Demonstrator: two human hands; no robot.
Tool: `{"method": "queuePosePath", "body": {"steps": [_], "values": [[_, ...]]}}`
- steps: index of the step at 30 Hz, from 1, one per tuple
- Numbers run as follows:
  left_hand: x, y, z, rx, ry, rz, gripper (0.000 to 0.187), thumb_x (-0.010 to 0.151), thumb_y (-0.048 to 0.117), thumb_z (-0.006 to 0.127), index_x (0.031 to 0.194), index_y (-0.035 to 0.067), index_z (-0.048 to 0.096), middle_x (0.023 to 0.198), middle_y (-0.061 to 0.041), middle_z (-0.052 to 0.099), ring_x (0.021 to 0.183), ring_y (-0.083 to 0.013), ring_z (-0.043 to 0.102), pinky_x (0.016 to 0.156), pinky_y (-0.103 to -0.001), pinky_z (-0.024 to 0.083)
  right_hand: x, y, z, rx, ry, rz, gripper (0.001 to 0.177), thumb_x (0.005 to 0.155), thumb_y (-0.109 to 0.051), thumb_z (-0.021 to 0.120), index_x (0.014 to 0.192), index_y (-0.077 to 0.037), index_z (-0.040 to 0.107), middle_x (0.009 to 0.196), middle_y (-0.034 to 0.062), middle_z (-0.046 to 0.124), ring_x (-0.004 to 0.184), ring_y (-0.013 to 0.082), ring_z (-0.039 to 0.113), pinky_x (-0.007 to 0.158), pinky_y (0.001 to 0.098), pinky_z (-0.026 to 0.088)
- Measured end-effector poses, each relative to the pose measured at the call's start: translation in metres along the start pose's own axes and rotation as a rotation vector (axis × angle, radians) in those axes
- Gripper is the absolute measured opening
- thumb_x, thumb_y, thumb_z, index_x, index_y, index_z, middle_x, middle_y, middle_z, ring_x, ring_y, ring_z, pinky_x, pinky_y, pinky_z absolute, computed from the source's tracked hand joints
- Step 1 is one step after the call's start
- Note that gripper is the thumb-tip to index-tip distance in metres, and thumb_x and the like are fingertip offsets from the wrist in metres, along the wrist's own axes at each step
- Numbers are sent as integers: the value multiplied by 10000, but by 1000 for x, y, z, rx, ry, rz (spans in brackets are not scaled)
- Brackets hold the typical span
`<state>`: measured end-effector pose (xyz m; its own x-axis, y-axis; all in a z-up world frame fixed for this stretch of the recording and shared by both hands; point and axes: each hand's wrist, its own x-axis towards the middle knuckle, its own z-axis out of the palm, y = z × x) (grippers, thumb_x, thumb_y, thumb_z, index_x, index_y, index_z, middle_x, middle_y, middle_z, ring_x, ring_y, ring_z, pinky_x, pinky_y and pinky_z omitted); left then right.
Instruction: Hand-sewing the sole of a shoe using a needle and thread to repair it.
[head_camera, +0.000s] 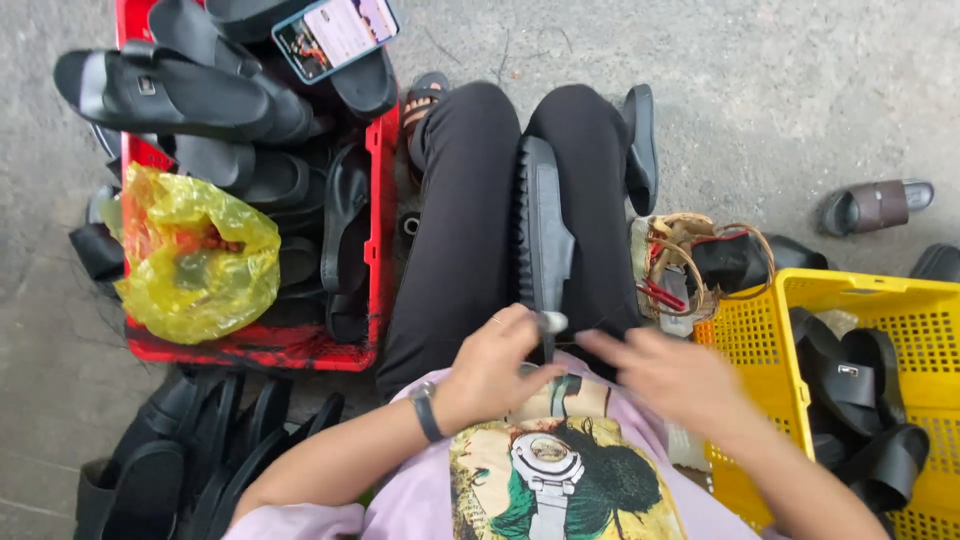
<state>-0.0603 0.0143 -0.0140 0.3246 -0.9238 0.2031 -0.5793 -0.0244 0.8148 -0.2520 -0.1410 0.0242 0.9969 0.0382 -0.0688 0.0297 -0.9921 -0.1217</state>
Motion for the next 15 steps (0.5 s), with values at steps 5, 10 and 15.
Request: {"method": "queuePosePath", "body": {"steps": [5,10,15], "values": [[-10,-22,22,110,-38,286,254,909,242,560,683,137,511,733,9,436,662,-207,503,527,-309,400,7,3,-18,491,-85,241,462,870,-251,492,1321,-350,500,997,-6,601,568,226,639,458,348,517],[0,1,-9,-6,-47,275,175,838,248,681,738,115,628,927,0,574,925,-224,528,706,-325,376,22,-3,37,676,276,265,504,796,-364,687,1273,-241,581,1027,38,639,774,295,672,518,398,531],[6,8,-12,-92,-221,91,145,834,225,693,779,112,620,893,-20,670,1083,-275,534,783,-375,376,22,-14,37,1282,268,311,84,743,-65,699,737,-143,731,538,-26,460,460,138,485,457,252,442]]}}
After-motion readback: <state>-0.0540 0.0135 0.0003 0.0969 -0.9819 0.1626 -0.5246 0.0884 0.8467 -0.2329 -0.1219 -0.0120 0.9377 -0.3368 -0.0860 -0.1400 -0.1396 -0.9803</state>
